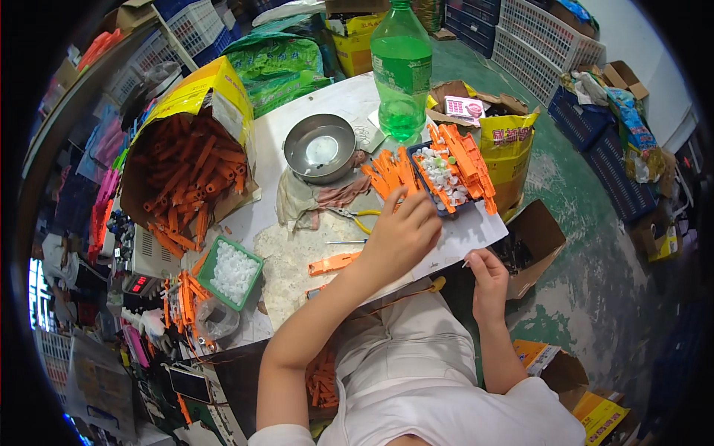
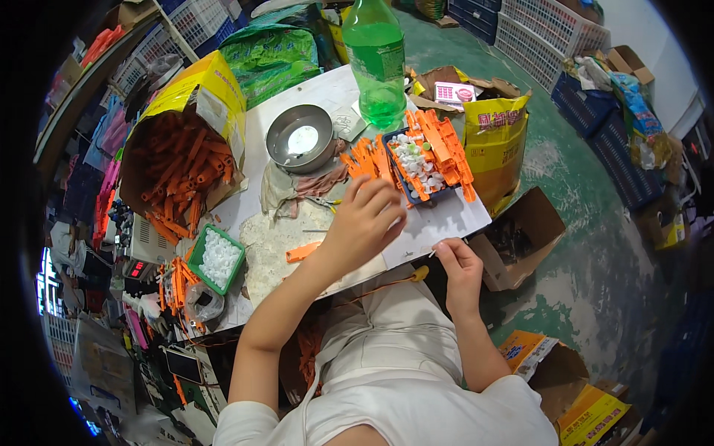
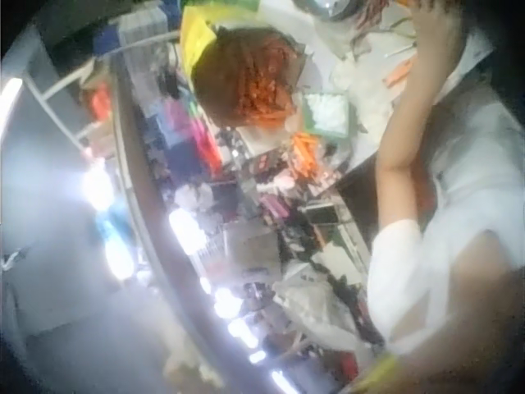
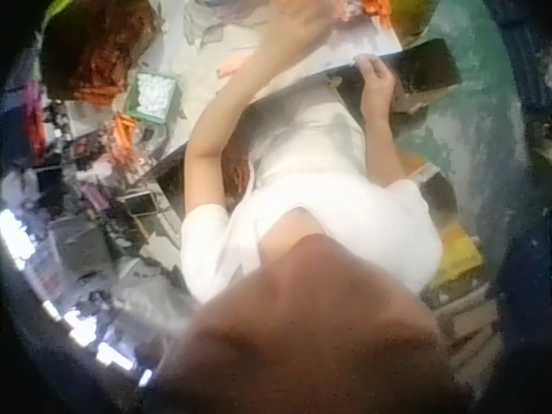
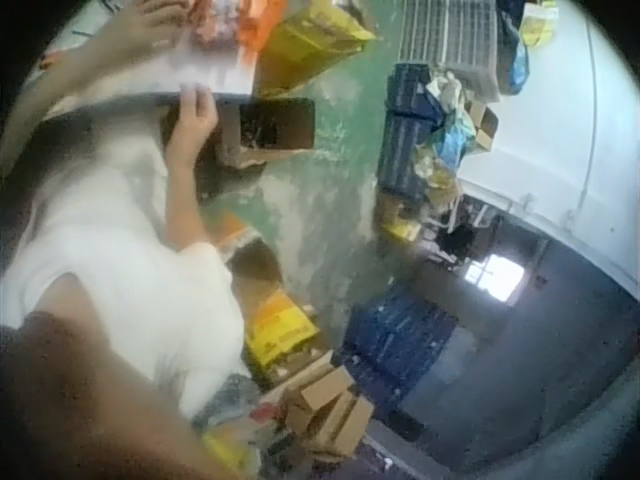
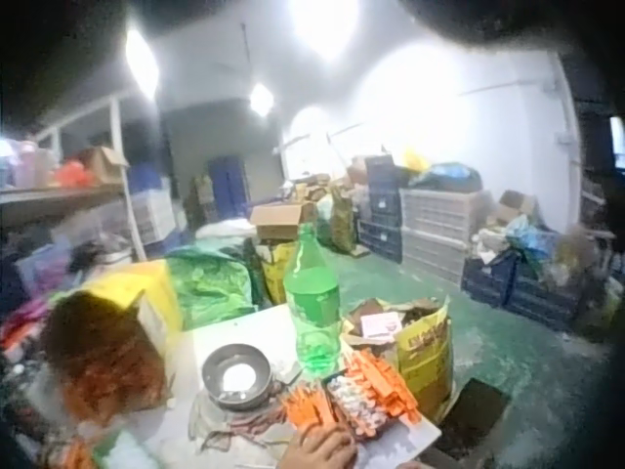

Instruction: The person assembles small orange plastic components at a cluttered workbench. They use a screwdriver to manipulate internal parts and insert small white plastic pieces into the orange casings. The person handles the items one at a time, repeatedly picking up parts and tools to perform the assembly.

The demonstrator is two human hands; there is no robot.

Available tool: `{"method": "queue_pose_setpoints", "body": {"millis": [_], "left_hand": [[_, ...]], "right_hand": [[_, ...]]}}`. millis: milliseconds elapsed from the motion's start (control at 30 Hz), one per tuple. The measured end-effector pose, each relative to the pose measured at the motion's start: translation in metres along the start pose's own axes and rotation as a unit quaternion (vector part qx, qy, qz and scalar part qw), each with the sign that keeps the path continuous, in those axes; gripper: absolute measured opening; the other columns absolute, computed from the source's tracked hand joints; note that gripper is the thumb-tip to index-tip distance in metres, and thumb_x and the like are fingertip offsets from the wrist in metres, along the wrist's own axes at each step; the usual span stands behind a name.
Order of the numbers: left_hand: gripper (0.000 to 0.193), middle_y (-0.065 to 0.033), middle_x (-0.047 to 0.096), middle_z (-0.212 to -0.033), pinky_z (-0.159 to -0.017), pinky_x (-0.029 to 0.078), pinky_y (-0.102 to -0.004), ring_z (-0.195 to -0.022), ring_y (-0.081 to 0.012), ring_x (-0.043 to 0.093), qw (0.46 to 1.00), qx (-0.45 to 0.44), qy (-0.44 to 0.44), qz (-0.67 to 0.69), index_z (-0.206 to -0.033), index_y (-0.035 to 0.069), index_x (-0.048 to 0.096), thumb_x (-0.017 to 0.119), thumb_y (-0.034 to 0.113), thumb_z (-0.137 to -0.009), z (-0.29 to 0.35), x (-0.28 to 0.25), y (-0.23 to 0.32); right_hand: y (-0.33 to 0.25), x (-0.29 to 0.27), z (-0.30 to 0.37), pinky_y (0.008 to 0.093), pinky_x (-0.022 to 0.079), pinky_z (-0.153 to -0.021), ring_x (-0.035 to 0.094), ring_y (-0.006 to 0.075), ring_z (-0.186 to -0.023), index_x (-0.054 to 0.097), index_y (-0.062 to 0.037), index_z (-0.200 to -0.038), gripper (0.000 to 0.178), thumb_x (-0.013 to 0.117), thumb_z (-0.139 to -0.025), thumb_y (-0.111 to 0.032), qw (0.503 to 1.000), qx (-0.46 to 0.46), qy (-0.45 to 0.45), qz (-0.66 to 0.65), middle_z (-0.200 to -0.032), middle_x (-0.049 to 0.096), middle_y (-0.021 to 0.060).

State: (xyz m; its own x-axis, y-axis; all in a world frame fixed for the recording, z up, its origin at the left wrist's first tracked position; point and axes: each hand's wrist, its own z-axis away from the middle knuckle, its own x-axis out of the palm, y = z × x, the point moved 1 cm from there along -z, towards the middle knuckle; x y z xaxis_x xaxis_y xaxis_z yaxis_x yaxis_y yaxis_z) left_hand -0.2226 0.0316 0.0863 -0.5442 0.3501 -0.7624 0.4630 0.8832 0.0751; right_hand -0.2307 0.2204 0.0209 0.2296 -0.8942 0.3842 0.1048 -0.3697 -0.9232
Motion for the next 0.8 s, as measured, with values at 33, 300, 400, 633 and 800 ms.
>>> {"method": "queue_pose_setpoints", "body": {"millis": [33,300,400,633,800], "left_hand": [[0.017,-0.0046,0.057,-0.093,-0.097,0.036,-0.0455,-0.105,-0.0222,0.052,1.000,-0.005,0.005,-0.014,-0.082,0.009,0.060,0.072,0.011,-0.069,-0.009,0.013,-0.007],[0.019,-0.0112,0.059,-0.099,-0.101,0.030,-0.0485,-0.111,-0.0260,0.050,0.978,-0.042,0.027,-0.202,-0.086,0.004,0.064,0.058,0.018,-0.074,-0.036,0.076,-0.021],[0.020,-0.0109,0.058,-0.099,-0.102,0.030,-0.0479,-0.111,-0.0267,0.049,0.981,-0.065,0.037,-0.179,-0.088,0.005,0.064,0.062,0.018,-0.073,-0.019,0.035,-0.008],[0.028,-0.0067,0.057,-0.095,-0.090,0.040,-0.0448,-0.101,-0.0273,0.053,0.962,-0.184,0.100,-0.177,-0.090,0.009,0.064,0.076,0.014,-0.065,0.092,-0.107,-0.034],[0.014,-0.0063,0.059,-0.092,-0.093,0.036,-0.0423,-0.102,-0.0271,0.050,0.868,-0.343,0.001,-0.359,-0.084,0.008,0.069,0.073,0.015,-0.072,0.189,-0.205,-0.079]], "right_hand": [[-0.001,-0.003,0.001,0.0206,0.041,-0.076,0.053,0.0063,-0.081,0.062,0.0020,-0.088,0.011,0.061,-0.089,-0.009,1.000,-0.004,0.005,0.005,-0.085,0.061,0.0006],[0.004,-0.025,0.007,0.0194,0.039,-0.073,0.050,0.0054,-0.078,0.061,-0.0006,-0.086,0.007,0.060,-0.089,-0.007,0.994,-0.037,0.035,0.093,-0.083,0.057,-0.0021],[0.008,-0.027,0.009,0.0188,0.038,-0.071,0.048,0.0048,-0.077,0.061,-0.0020,-0.085,0.010,0.059,-0.090,-0.010,0.992,-0.036,0.030,0.113,-0.083,0.057,-0.0026],[0.005,-0.004,0.010,0.0202,0.038,-0.071,0.047,0.0059,-0.075,0.059,-0.0014,-0.084,0.012,0.059,-0.091,-0.011,0.991,-0.044,-0.017,0.126,-0.081,0.055,-0.0013],[0.014,0.029,0.015,0.0206,0.037,-0.071,0.046,0.0065,-0.075,0.058,-0.0005,-0.083,0.013,0.059,-0.090,-0.011,0.986,-0.038,-0.087,0.137,-0.080,0.054,-0.0008]]}}
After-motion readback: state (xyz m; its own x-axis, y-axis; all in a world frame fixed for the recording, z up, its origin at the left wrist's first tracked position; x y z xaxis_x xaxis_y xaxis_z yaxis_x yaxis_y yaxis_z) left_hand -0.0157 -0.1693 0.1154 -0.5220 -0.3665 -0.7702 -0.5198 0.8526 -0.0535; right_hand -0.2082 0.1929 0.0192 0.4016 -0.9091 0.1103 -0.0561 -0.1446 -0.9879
